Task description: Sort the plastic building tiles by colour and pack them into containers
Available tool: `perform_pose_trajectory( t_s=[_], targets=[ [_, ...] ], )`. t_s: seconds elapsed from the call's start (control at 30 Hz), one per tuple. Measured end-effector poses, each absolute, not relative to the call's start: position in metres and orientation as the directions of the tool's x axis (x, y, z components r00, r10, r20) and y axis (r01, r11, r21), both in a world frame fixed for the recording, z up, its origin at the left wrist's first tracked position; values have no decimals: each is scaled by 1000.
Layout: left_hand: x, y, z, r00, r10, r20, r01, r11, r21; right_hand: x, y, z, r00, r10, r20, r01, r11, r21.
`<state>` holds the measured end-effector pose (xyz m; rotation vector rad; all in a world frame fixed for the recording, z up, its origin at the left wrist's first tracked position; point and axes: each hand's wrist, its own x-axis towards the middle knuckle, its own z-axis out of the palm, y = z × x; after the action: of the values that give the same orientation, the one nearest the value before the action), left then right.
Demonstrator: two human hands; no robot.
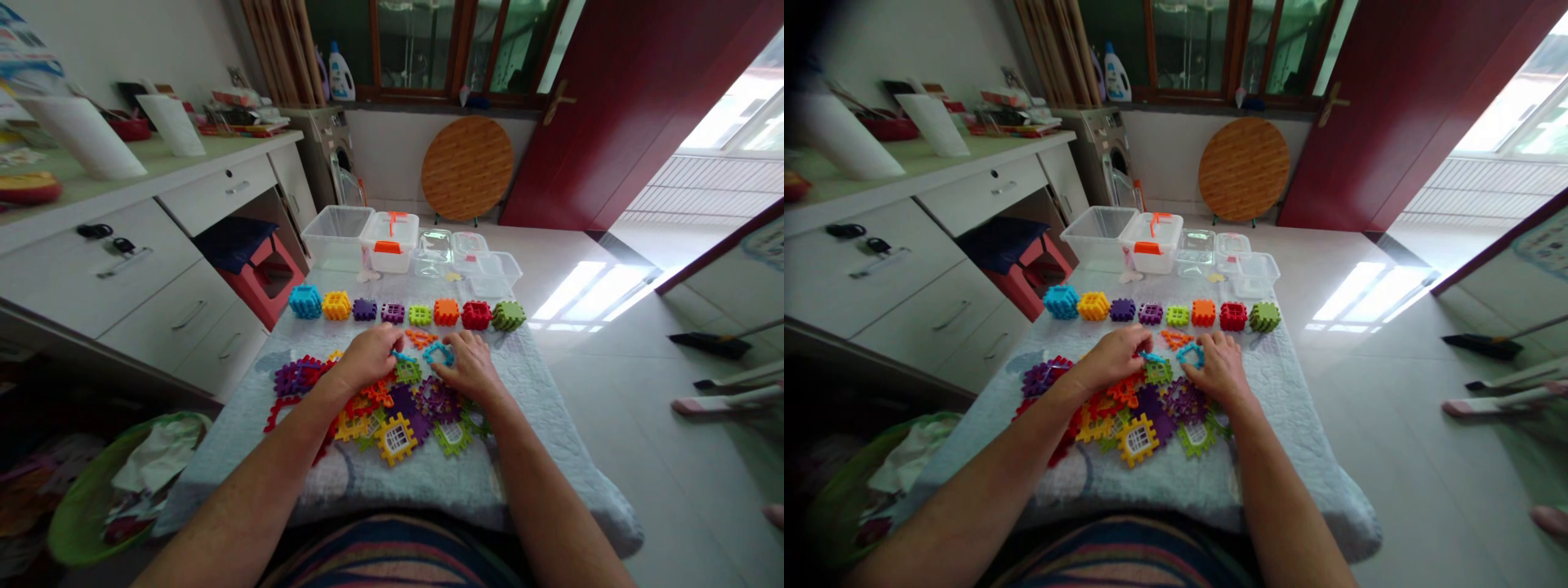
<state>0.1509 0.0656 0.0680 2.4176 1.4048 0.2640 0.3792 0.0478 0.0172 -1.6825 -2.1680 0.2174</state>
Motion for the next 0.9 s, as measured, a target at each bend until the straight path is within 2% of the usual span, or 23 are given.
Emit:
perform_pose_trajectory(
  t_s=[0.1, 0.27, 0.37, 0.5, 0.6, 0.73, 0.9],
  targets=[
    [142, 64, 68, 577, 809, -113, 772, -496, 398, 378, 46, 18, -203, 967, 155, 926, 241, -291],
    [139, 64, 73, 548, 827, -121, 786, -461, 413, 375, 46, 19, -205, 967, 151, 924, 242, -296],
    [148, 62, 70, 504, 852, -143, 827, -428, 364, 374, 46, 21, -187, 964, 187, 897, 245, -368],
    [162, 57, 61, 445, 888, -116, 864, -391, 317, 366, 43, 28, -200, 939, 281, 760, 330, -560],
    [165, 53, 56, 418, 908, -31, 845, -376, 381, 355, 40, 31, -216, 925, 312, 680, 372, -631],
    [159, 48, 53, 445, 894, 57, 763, -412, 498, 343, 39, 28, -254, 923, 288, 682, 382, -623],
    [149, 44, 52, 445, 894, 40, 752, -398, 526, 338, 40, 25, -367, 887, 281, 638, 460, -617]
  ],
)
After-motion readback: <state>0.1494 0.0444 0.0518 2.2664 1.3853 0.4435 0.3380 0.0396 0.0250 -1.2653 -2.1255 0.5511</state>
